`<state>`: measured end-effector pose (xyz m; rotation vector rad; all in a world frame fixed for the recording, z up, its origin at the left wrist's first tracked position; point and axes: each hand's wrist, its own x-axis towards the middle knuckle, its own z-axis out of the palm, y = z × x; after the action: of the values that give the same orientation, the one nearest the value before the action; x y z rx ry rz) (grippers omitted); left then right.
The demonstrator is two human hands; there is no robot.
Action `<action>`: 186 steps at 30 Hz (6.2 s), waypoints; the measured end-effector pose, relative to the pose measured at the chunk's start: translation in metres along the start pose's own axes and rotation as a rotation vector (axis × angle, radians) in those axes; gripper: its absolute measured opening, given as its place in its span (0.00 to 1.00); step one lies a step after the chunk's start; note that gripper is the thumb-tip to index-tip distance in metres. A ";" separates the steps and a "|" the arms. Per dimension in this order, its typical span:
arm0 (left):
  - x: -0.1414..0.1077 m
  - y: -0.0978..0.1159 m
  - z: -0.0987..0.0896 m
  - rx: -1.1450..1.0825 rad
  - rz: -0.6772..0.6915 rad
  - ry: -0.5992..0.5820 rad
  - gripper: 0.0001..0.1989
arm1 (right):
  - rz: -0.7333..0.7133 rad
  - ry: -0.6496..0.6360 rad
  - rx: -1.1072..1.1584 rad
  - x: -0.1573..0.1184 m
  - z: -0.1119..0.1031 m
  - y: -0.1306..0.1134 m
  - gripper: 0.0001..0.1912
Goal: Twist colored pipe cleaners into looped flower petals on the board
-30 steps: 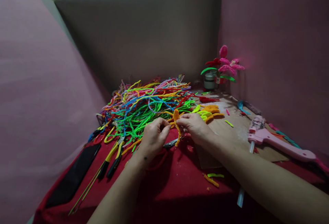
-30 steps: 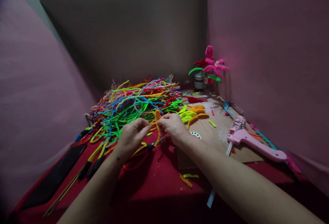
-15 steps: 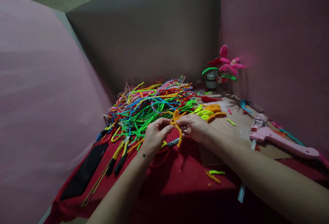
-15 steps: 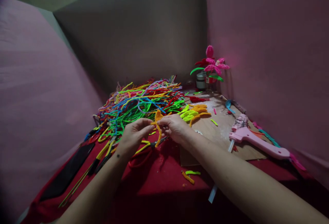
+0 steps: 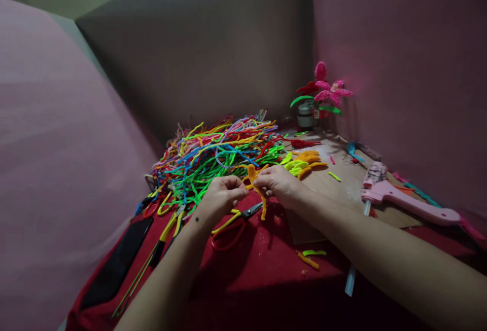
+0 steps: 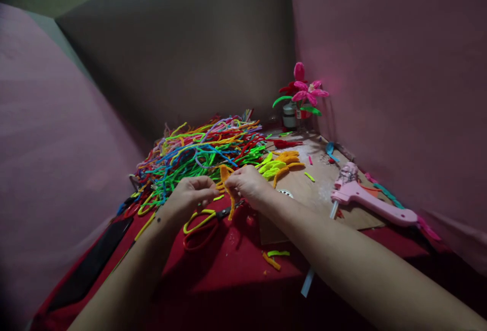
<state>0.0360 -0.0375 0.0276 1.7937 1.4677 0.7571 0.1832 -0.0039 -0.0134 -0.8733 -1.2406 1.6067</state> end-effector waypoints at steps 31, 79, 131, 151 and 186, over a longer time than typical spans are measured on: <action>0.001 -0.001 -0.011 0.244 0.047 0.007 0.16 | 0.016 0.072 0.011 0.000 0.001 -0.002 0.08; 0.006 -0.011 0.037 -0.195 0.036 0.078 0.13 | -0.146 0.289 0.266 0.010 -0.002 0.008 0.05; 0.004 -0.014 0.028 -0.335 0.072 0.342 0.10 | -0.104 -0.001 0.165 -0.001 0.002 0.007 0.05; 0.012 -0.024 0.027 -0.389 0.136 0.294 0.08 | -0.001 -0.021 -0.124 -0.007 0.007 0.009 0.07; -0.046 -0.045 -0.010 1.004 0.172 -0.189 0.08 | 0.049 0.100 0.149 0.002 -0.003 0.001 0.07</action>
<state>-0.0067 -0.0759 -0.0033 2.6415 1.7116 -0.1644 0.1848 -0.0011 -0.0149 -0.8844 -1.0226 1.6509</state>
